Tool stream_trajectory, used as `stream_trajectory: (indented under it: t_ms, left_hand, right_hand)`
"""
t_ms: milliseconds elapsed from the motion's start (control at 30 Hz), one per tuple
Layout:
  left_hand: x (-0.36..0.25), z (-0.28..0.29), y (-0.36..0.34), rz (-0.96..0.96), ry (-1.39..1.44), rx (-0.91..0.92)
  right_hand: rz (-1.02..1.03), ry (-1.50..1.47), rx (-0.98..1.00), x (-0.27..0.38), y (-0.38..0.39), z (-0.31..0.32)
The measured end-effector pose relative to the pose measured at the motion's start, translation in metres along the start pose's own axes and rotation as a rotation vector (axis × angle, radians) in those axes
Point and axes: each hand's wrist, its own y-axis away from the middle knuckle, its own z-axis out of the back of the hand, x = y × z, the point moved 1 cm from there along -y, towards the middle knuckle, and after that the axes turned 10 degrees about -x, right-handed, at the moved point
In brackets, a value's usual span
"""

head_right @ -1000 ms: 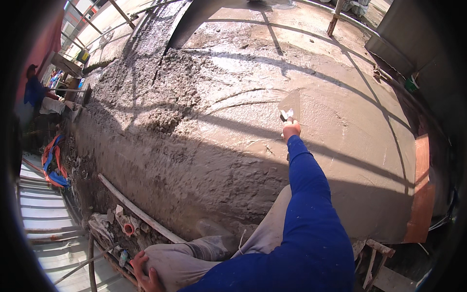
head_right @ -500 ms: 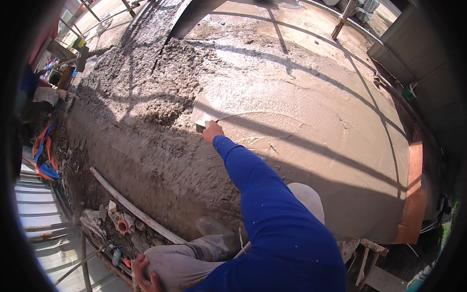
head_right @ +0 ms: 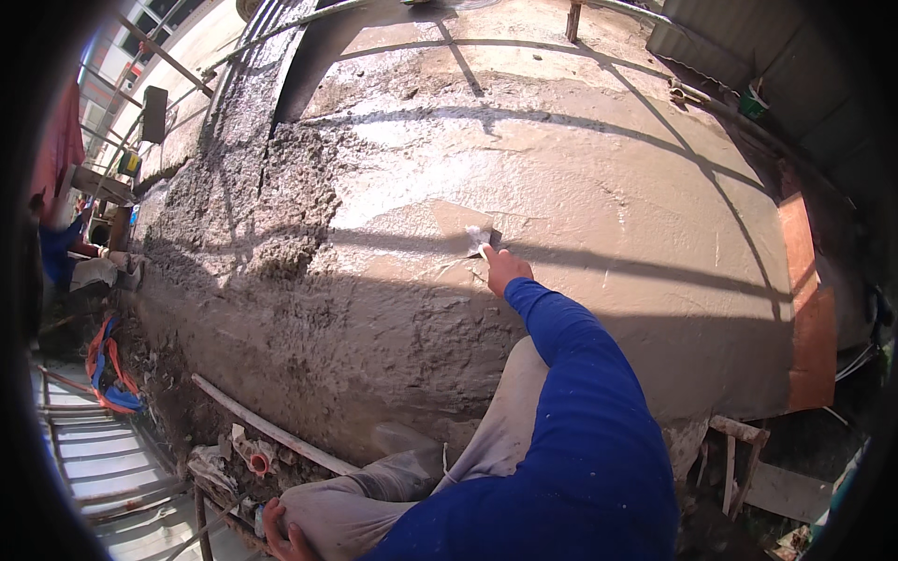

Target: The person applies wet cement to a wall using a trowel and smooths the surface with a wooden float. The person works in a crouched position, spreading and leveling the cement across the wall area.

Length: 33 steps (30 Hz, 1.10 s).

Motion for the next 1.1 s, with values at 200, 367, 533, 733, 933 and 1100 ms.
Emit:
stream_trajectory:
  t_ms: [200,367,533,733,933,1100]
  left_hand:
    - [-0.024,-0.012,0.006,-0.064,-0.043,-0.032]
    - [-0.063,-0.031,0.002,-0.149,-0.110,-0.013]
    - [-0.089,-0.053,0.004,-0.243,-0.109,0.000]
    - [-0.106,-0.028,0.027,-0.203,-0.240,-0.006]
    - [-0.061,-0.020,0.029,-0.090,-0.103,0.043]
    - [-0.039,0.001,0.029,-0.031,-0.114,0.020]
  right_hand:
    - [-0.415,-0.057,-0.164,-0.202,0.072,0.030]
    - [-0.782,-0.142,-0.371,-0.337,0.142,0.037]
    - [-0.948,-0.243,-0.849,-0.460,0.164,0.025]
    - [-1.055,-0.879,-0.693,-0.404,0.054,0.003]
    - [-0.852,-0.707,-0.604,-0.309,-0.068,-0.006]
    - [-0.765,-1.009,-0.424,-0.135,-0.140,-0.019]
